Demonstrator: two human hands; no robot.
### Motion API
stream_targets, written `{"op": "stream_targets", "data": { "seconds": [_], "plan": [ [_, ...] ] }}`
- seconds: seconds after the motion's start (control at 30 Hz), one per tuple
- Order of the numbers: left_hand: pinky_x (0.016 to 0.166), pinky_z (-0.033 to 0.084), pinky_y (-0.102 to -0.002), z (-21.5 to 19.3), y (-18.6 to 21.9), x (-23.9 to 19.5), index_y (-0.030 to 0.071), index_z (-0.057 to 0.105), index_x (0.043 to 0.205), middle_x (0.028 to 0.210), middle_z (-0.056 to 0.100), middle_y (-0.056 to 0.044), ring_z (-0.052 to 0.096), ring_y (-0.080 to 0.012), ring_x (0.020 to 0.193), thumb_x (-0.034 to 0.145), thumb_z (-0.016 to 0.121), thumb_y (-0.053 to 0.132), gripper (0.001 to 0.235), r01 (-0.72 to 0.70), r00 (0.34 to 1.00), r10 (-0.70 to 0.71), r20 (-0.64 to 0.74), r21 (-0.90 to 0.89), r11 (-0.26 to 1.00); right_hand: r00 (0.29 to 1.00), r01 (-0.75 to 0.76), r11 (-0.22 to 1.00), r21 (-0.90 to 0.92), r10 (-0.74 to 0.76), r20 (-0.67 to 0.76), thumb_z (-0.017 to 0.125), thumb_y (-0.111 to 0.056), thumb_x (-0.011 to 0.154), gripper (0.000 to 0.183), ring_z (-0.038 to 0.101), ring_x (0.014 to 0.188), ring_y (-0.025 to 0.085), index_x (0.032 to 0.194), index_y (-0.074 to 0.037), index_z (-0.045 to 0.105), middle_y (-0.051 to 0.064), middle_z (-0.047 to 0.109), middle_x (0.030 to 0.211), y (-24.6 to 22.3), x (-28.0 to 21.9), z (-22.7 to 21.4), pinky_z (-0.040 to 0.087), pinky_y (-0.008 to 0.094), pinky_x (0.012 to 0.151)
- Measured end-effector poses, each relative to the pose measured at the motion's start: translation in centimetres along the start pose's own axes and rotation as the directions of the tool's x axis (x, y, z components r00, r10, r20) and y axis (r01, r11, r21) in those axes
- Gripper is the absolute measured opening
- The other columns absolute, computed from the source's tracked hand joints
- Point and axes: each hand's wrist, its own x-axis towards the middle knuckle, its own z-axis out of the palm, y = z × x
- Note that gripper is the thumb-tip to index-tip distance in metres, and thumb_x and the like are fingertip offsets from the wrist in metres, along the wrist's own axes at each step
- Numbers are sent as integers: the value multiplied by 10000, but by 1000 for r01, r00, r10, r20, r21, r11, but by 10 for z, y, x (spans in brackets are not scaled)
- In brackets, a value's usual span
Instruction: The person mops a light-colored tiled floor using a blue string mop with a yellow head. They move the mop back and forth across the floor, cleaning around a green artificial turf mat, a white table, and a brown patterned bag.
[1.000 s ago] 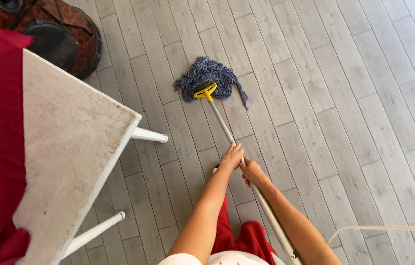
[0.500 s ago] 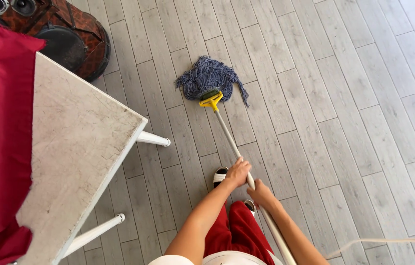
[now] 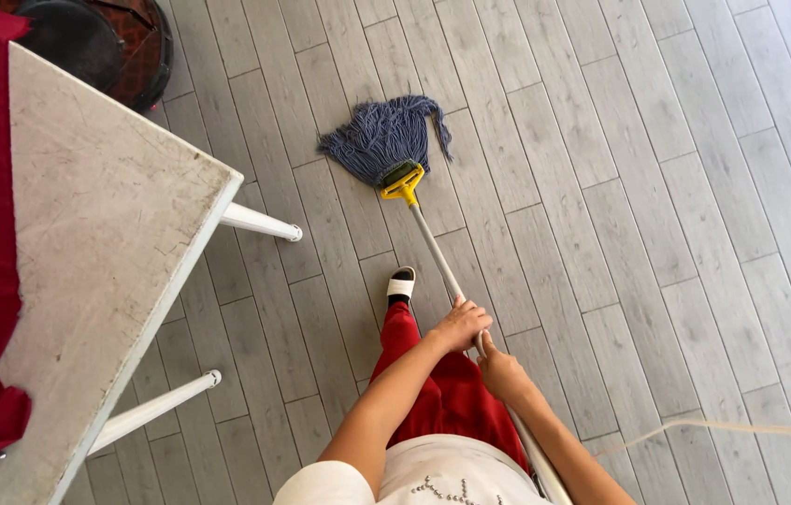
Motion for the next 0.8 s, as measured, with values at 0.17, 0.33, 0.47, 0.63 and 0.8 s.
{"op": "stream_targets", "data": {
  "seconds": [0.17, 0.33, 0.47, 0.63, 0.8],
  "plan": [
    [1150, 300, -731, -38, -66, 37, 251, 628, 1016, 1015, 639, -5, 598, -293, 1151, 804, 692, 199, 227, -15, 999, 13, 52, 37, 999, 997, 24, 1000, -10, -24, -78, 407, -373, 1056, 591, 700, 1192, 386, 1630, -302, 283, 232, 720, 1276, -34, 87, -12, 562, 503, 1019],
    [1171, 289, -733, -97, -144, 87, 252, 619, 1027, 1037, 634, 4, 586, -287, 1184, 761, 707, 172, 291, 10, 996, -12, 90, 33, 999, 995, 17, 999, -35, -20, -103, 422, -406, 1024, 604, 712, 1169, 368, 1616, -355, 309, 188, 744, 1245, -145, 69, -113, 571, 493, 998],
    [1189, 286, -722, -164, -231, 137, 245, 625, 1043, 1056, 639, -11, 579, -292, 1186, 781, 688, 175, 278, 20, 997, -25, 77, 59, 998, 991, 67, 998, -17, -69, -119, 434, -374, 1020, 594, 722, 1138, 384, 1604, -320, 342, 211, 754, 1202, -225, 127, -174, 571, 504, 999],
    [1201, 361, -625, -240, -334, 189, 205, 642, 1051, 1134, 657, -28, 553, -282, 1303, 788, 678, 155, 271, 117, 991, -123, 48, 116, 986, 986, 136, 989, 54, -130, -104, 441, -343, 1006, 612, 788, 865, 368, 1607, -266, 356, 200, 797, 913, -306, 232, -231, 631, 474, 858],
    [1208, 391, -551, -283, -391, 216, 148, 584, 1119, 1322, 597, -68, 388, -312, 1495, 843, 678, 149, 291, 284, 958, -286, -1, 125, 951, 982, 168, 983, 70, -160, -102, 472, -365, 1011, 639, 791, 790, 342, 1617, -218, 332, 115, 765, 659, -341, 340, -246, 628, 479, 831]
  ]
}}
